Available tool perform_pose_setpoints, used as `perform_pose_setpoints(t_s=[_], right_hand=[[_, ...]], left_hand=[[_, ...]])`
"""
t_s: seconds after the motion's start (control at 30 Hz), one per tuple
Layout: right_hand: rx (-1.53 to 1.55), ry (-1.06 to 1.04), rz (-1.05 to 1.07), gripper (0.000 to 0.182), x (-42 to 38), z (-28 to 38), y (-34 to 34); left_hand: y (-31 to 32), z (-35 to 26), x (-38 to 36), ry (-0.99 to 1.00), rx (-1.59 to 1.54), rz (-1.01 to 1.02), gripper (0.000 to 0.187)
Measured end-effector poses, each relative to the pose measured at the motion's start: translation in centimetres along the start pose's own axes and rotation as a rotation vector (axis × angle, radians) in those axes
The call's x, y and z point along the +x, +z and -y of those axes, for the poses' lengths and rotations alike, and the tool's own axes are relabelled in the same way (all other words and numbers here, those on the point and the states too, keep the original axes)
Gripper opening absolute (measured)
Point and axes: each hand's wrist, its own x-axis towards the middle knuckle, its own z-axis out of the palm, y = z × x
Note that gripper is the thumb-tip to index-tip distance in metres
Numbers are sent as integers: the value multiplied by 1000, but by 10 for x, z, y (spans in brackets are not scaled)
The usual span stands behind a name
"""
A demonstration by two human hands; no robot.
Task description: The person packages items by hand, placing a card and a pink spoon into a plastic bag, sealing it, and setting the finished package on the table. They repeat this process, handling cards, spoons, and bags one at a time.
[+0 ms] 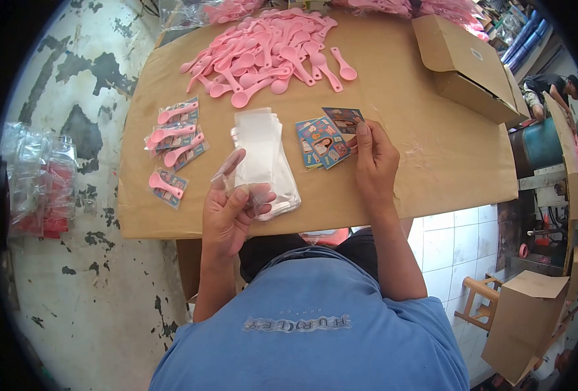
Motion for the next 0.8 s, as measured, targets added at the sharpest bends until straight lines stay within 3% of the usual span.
perform_pose_setpoints(t_s=[0.13, 0.33, 0.53, 0.73, 0.8], right_hand=[[-6, 115, -75, 25, -1, 12, -2], [96, 1, -64, 21, 5, 2, -4], [329, 243, -45, 26, 6, 5, -13], [78, -62, 157, 31, 10, 41, -12], [307, 63, 222, 31, 15, 35, -31]], left_hand=[[4, 0, 0, 4, 21, -30, 69], [0, 1, -1, 3, 18, -17, 63], [0, 0, -4, 16, 2, -47, 59], [-5, -2, -4, 18, 7, -71, 58], [-8, -2, -3, 30, 3, -73, 58]])
